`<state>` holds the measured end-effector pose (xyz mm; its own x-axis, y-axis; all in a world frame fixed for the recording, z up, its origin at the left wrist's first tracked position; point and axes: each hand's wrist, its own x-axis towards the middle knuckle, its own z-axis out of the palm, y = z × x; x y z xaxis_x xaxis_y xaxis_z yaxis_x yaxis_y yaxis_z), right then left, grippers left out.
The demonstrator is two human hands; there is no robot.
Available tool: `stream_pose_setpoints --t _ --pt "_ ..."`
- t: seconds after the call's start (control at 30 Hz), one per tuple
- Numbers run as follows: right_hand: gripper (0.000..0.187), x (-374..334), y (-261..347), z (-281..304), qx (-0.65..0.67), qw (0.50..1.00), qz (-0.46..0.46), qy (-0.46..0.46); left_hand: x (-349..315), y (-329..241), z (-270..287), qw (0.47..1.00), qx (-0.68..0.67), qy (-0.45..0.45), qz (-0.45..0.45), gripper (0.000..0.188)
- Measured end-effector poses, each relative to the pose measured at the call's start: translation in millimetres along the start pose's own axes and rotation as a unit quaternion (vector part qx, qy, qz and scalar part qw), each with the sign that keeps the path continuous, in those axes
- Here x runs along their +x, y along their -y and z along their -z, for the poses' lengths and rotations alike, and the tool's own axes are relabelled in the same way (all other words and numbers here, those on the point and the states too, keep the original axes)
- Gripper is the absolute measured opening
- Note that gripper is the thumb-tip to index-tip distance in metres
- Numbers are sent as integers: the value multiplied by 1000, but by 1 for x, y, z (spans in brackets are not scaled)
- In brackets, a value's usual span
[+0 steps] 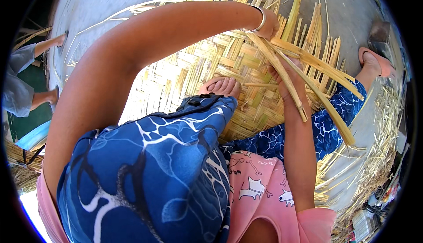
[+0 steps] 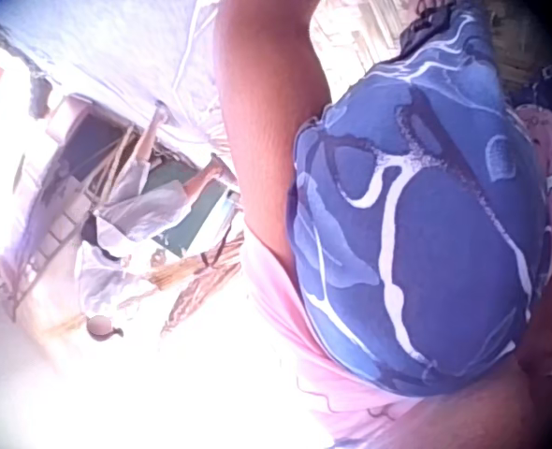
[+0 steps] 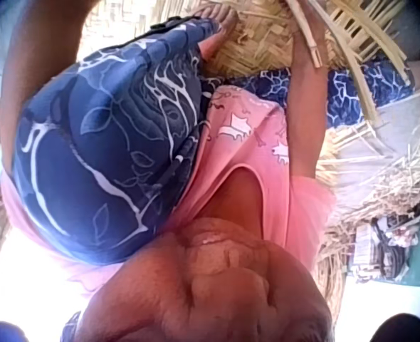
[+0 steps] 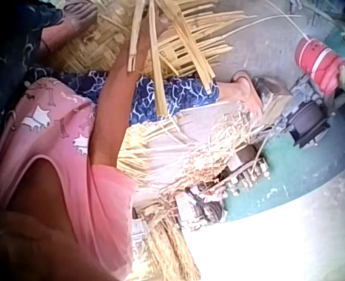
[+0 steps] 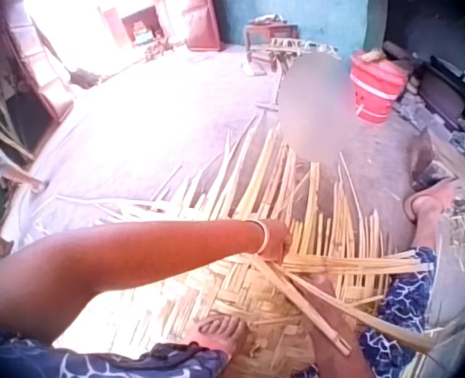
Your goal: The person weaves a basket by hand using dried palm leaves. They interlace the leaves in a consistent pattern, gradually expanding the circular base of the basket.
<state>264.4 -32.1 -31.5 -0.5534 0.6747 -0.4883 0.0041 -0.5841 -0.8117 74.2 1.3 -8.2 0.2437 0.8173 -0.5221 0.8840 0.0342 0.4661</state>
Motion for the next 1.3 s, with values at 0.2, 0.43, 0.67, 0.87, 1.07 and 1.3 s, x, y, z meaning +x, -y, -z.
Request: stream_pose_setpoints --t 0.2,0.43,0.67,0.87,1.07,1.3 --pt "28 -2 21 5 -88 989 -91 71 1 1 10 1000 18 19 -5 17" --pt "27 39 25 -8 -81 996 44 2 -21 14 31 999 -48 -22 12 18" --pt "32 86 42 -21 -138 987 74 34 -36 22 26 980 -168 -105 14 22" --pt "35 98 51 -36 -136 991 9 12 -29 32 21 960 -146 -234 36 24" --pt "31 84 39 -39 -83 993 85 -2 -18 30 23 968 -31 -250 22 28" --pt "27 56 33 -57 -40 987 155 -10 -7 34 20 951 -194 -216 108 16"
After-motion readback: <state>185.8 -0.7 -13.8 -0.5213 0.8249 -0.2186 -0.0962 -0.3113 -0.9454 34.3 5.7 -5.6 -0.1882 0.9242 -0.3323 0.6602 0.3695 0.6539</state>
